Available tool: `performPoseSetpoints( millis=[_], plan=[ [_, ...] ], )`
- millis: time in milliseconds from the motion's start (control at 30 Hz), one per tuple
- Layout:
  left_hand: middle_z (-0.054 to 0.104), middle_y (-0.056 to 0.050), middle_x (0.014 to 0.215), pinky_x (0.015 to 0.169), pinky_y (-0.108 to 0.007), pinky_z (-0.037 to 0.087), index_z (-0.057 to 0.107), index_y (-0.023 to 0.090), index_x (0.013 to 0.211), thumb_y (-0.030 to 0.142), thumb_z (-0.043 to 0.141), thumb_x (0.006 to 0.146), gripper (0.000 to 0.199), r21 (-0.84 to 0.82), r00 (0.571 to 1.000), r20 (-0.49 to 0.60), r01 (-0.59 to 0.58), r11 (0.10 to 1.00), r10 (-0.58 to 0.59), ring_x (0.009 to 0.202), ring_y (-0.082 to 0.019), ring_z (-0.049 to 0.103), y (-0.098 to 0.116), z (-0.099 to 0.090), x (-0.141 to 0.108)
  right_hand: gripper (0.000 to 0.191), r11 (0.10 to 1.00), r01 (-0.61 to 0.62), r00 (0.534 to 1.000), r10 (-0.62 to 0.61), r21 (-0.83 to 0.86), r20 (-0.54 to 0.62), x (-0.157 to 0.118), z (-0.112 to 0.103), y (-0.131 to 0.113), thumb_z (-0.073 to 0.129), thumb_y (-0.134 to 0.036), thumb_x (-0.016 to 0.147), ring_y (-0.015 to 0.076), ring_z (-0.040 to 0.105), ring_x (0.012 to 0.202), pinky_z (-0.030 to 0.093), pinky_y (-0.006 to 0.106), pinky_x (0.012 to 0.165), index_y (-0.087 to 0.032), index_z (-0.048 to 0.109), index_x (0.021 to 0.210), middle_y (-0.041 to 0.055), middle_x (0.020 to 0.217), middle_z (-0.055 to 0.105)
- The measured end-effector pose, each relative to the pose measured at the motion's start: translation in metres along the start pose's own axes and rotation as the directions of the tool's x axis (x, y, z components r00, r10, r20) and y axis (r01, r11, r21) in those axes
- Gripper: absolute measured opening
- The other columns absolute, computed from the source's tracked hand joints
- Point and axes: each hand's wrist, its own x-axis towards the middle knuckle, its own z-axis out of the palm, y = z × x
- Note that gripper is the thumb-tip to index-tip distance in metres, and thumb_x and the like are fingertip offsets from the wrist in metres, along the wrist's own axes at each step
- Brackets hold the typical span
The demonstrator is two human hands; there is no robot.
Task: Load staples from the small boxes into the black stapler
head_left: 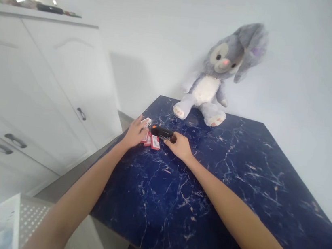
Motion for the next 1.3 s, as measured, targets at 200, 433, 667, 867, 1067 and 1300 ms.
performPoseSetpoints(
  millis=[200,433,667,867,1067,1300],
  plan=[
    [0.034,-0.012,0.163,0.126,-0.045,0.022,0.052,0.016,0.145,0.041,0.035,0.102,0.052,-0.114,0.966,0.23,-0.096,0.989,0.12,0.152,-0.026,0.03,0.034,0.01,-0.017,0.021,0.993,-0.109,0.993,0.106,-0.05,-0.06,-0.062,-0.037,0.008,0.068,-0.037,0.082,0.0173,0.062,0.066,0.039,0.026,0.06,-0.022,0.053,0.081,0.0003,0.075,0.065],
    [0.025,-0.011,0.167,0.125,-0.046,0.025,0.033,0.022,0.157,0.047,0.037,0.104,0.059,-0.289,0.824,0.379,-0.328,0.899,0.422,0.153,-0.026,0.025,0.135,0.04,-0.052,0.04,0.982,-0.188,0.982,0.188,0.009,0.005,-0.159,-0.08,0.027,0.059,-0.034,0.088,0.0187,0.063,0.059,0.043,0.028,0.06,-0.021,0.05,0.125,-0.0044,0.067,0.062],
    [0.013,-0.008,0.17,0.12,-0.063,0.024,0.025,0.031,0.16,0.05,0.05,0.099,0.069,-0.085,0.885,0.366,-0.275,0.958,0.287,0.152,-0.038,0.023,0.146,0.009,-0.084,0.06,0.965,-0.249,0.968,0.249,0.085,0.008,-0.176,-0.105,0.037,0.053,-0.021,0.085,0.0165,0.061,0.057,0.046,0.028,0.064,-0.02,0.039,0.143,-0.0087,0.063,0.058],
    [0.05,-0.01,0.151,0.12,-0.052,0.032,0.051,0.025,0.144,0.033,0.057,0.095,0.05,-0.045,0.923,0.314,-0.221,0.974,0.224,0.139,-0.03,0.047,0.137,0.016,-0.099,0.018,0.987,-0.115,0.986,0.1,-0.109,-0.137,-0.174,-0.109,0.049,0.061,-0.038,0.089,0.0235,0.061,0.081,0.048,0.035,0.073,-0.02,0.057,0.089,0.0058,0.087,0.063],
    [0.058,-0.01,0.13,0.105,-0.047,0.046,0.057,0.024,0.128,0.033,0.072,0.083,0.048,-0.121,0.926,0.239,-0.27,0.955,0.292,0.12,-0.029,0.056,0.159,0.035,-0.079,0.016,0.994,-0.095,0.995,0.093,-0.052,-0.027,-0.171,-0.116,0.062,0.065,-0.033,0.088,0.0227,0.06,0.083,0.049,0.034,0.074,-0.022,0.053,0.085,0.0043,0.087,0.062],
    [0.061,-0.01,0.132,0.106,-0.049,0.041,0.061,0.022,0.114,0.025,0.054,0.092,0.023,-0.21,0.834,0.062,-0.526,0.824,0.548,0.125,-0.029,0.054,0.165,0.037,-0.057,0.016,0.963,-0.267,0.909,0.239,-0.036,-0.342,-0.176,-0.126,0.074,0.059,-0.032,0.091,0.0224,0.062,0.083,0.051,0.037,0.074,-0.022,0.05,0.101,0.0069,0.097,0.061]
  ],
)
